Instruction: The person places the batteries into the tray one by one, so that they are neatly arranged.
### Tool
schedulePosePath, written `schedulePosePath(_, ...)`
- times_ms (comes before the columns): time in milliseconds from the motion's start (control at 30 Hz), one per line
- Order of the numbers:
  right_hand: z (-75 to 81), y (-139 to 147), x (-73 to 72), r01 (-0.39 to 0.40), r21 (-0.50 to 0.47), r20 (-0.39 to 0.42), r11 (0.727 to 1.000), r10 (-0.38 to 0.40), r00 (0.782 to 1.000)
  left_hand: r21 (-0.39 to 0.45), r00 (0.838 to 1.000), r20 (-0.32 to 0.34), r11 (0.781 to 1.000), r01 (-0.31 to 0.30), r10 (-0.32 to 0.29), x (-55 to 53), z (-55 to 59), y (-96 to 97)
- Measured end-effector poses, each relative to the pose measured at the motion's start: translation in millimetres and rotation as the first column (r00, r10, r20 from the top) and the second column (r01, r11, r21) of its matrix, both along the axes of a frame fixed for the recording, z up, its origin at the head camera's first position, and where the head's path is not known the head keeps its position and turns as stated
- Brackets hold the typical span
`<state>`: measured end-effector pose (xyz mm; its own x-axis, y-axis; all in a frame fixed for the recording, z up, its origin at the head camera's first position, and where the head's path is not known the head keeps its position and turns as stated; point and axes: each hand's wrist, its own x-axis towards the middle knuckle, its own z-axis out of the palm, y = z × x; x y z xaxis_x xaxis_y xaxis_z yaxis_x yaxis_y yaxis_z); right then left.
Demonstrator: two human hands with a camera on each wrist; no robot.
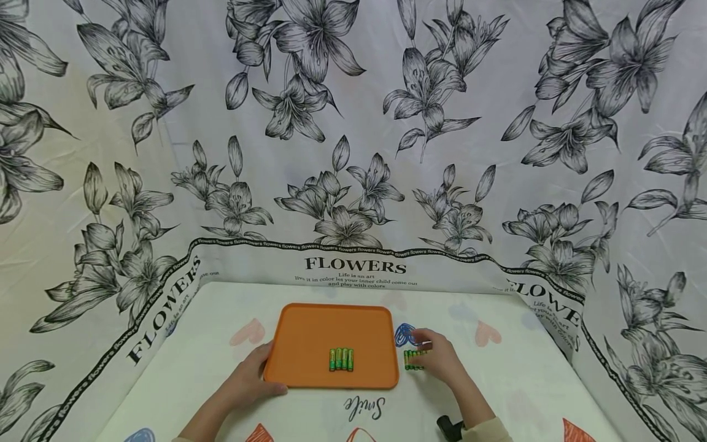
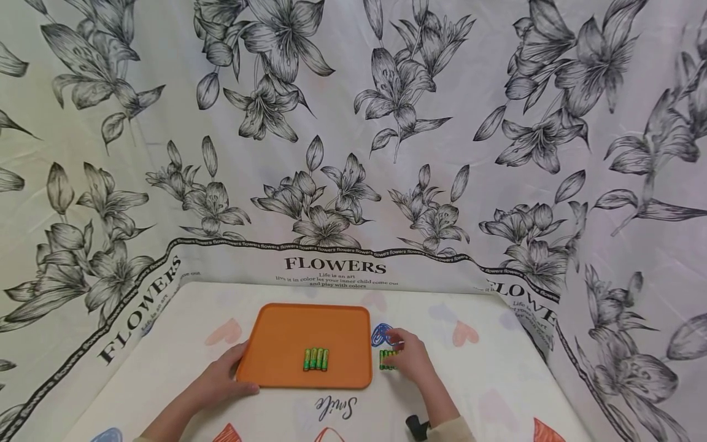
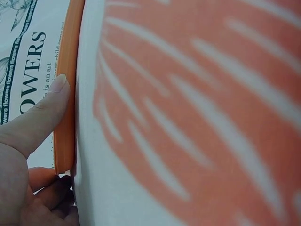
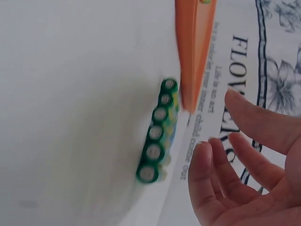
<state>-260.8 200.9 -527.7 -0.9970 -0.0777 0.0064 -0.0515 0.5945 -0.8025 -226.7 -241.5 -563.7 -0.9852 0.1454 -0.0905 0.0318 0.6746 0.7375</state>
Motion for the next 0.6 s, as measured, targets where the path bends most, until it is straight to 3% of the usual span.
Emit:
schedulePosePath(333,-4.5,29.6,0.6,0.063,0.125,0.084,0.990,-0.074,0.994,-0.004,1.000,0.007,1.000,0.003,-0.003,0.6,1.4,0.5)
schedulePosePath(600,-15.1,34.9,-3.7,0.062,0.144,0.163,0.988,-0.085,0.983,-0.027,1.000,0.006,1.000,0.001,0.000,0.6,2.6,1.4)
